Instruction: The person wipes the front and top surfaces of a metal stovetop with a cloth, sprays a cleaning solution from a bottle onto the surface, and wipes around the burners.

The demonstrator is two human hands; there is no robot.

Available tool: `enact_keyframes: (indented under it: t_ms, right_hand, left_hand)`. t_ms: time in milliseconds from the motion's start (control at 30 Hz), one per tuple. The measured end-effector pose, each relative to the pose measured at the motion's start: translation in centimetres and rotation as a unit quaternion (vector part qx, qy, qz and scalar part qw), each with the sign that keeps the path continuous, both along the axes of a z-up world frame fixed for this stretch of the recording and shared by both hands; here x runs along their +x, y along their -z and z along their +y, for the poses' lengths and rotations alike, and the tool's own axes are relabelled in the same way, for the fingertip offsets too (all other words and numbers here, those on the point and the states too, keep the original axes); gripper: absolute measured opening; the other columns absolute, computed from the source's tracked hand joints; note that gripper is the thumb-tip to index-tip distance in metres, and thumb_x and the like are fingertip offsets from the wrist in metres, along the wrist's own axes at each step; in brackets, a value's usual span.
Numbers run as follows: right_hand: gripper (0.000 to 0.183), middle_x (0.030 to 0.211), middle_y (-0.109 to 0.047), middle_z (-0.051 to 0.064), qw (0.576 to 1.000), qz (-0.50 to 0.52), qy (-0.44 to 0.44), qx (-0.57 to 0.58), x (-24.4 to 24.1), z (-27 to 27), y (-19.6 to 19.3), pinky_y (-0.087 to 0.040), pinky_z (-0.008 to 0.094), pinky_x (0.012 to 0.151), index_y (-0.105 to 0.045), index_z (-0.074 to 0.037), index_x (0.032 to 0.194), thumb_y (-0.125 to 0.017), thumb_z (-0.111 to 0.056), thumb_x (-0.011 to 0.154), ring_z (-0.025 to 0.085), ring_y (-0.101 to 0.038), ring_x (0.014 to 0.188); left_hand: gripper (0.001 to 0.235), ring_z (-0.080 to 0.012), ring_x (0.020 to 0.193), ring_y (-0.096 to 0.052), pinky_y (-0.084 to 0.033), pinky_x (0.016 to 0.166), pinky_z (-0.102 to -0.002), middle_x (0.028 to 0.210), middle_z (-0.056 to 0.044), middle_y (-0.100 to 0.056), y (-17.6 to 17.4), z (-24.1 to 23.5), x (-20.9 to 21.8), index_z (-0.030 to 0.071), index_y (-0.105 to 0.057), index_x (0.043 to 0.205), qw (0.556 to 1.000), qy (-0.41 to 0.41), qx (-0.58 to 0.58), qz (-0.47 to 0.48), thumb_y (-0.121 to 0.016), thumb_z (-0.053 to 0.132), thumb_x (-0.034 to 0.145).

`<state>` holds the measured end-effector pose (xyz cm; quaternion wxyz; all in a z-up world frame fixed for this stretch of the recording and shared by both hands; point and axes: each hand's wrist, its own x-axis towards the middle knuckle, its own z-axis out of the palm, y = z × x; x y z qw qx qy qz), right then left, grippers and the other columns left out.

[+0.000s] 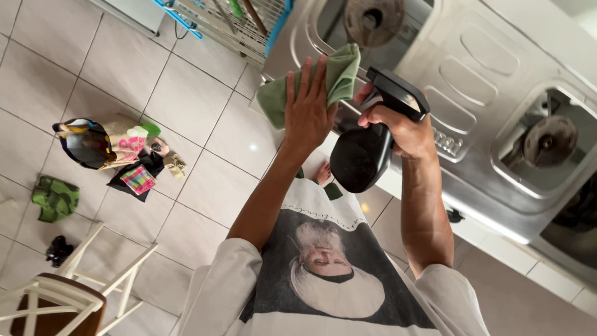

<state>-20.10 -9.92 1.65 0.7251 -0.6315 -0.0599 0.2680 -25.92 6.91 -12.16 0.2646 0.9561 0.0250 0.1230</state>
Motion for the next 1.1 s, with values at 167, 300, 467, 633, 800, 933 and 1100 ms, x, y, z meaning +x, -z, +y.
enact_keyframes:
  t_ms: [167, 300, 467, 633, 800, 933, 1100]
  right_hand:
    - [0.034, 0.101, -0.072, 0.018, 1.0, 0.007, -0.005, 0.018, 4.3, 4.5, -0.2, -0.057, 0.031, 0.069, -0.067, 0.01, 0.111, -0.058, 0.012, 0.079, 0.021, -0.07, 0.075]
    - [0.034, 0.1, -0.072, 0.018, 0.999, 0.01, 0.031, 0.016, 9.4, 5.8, -1.1, -0.056, 0.031, 0.068, -0.067, 0.009, 0.109, -0.056, 0.011, 0.076, 0.02, -0.068, 0.073]
    - [0.033, 0.099, -0.072, 0.018, 0.997, -0.027, 0.071, 0.003, 15.4, 5.9, -2.4, -0.056, 0.031, 0.069, -0.068, 0.008, 0.105, -0.054, 0.01, 0.076, 0.019, -0.067, 0.071]
    - [0.032, 0.1, -0.071, 0.018, 0.993, -0.022, 0.111, 0.01, 19.9, 5.1, -2.2, -0.057, 0.032, 0.069, -0.068, 0.007, 0.105, -0.058, 0.012, 0.076, 0.02, -0.07, 0.074]
    - [0.035, 0.105, -0.071, 0.021, 0.986, -0.06, 0.15, 0.036, 19.9, -0.2, -2.5, -0.058, 0.033, 0.069, -0.067, 0.009, 0.11, -0.057, 0.017, 0.078, 0.022, -0.071, 0.075]
    - [0.035, 0.109, -0.07, 0.021, 0.977, -0.051, 0.206, 0.014, 17.8, -4.8, -3.5, -0.059, 0.032, 0.074, -0.066, 0.01, 0.112, -0.055, 0.018, 0.08, 0.022, -0.071, 0.08]
    - [0.037, 0.109, -0.069, 0.021, 0.966, -0.065, 0.249, 0.009, 15.5, -7.9, -4.3, -0.059, 0.032, 0.075, -0.065, 0.011, 0.116, -0.054, 0.018, 0.08, 0.023, -0.07, 0.08]
  left_hand:
    - [0.079, -0.0293, 0.16, -0.015, -0.011, 0.13, -0.056, 0.172, -0.006, -0.022, -0.1, 3.8, 3.1, 0.0, -0.032, 0.161, 0.997, -0.036, 0.012, 0.07, -0.064, 0.033, 0.097]
    - [0.08, -0.0333, 0.159, -0.013, -0.011, 0.128, -0.059, 0.171, -0.01, -0.019, -0.1, 6.7, 8.0, -0.001, -0.026, 0.161, 0.998, -0.026, 0.019, 0.06, -0.061, 0.036, 0.101]
    - [0.076, -0.0328, 0.158, -0.013, -0.011, 0.127, -0.059, 0.171, -0.01, -0.017, 0.7, 7.5, 16.8, 0.003, -0.023, 0.162, 0.996, 0.022, 0.02, 0.09, -0.056, 0.038, 0.103]
    - [0.074, -0.0357, 0.159, -0.009, -0.01, 0.127, -0.06, 0.172, -0.011, -0.014, 2.2, 6.5, 26.0, 0.004, -0.019, 0.165, 0.994, 0.088, 0.037, 0.056, -0.052, 0.039, 0.108]
    - [0.074, -0.0367, 0.159, -0.005, -0.002, 0.13, -0.059, 0.172, -0.016, -0.011, 3.5, 3.2, 32.0, 0.003, -0.019, 0.166, 0.987, 0.147, 0.059, 0.021, -0.052, 0.04, 0.111]
    - [0.073, -0.0372, 0.16, -0.004, 0.001, 0.131, -0.059, 0.173, -0.017, -0.01, 3.9, -0.9, 34.1, 0.003, -0.019, 0.167, 0.98, 0.19, 0.066, 0.005, -0.053, 0.039, 0.113]
    - [0.074, -0.0379, 0.159, -0.003, 0.002, 0.129, -0.059, 0.172, -0.017, -0.011, 2.4, -8.7, 33.9, 0.003, -0.019, 0.165, 0.966, 0.249, 0.047, 0.045, -0.053, 0.039, 0.109]
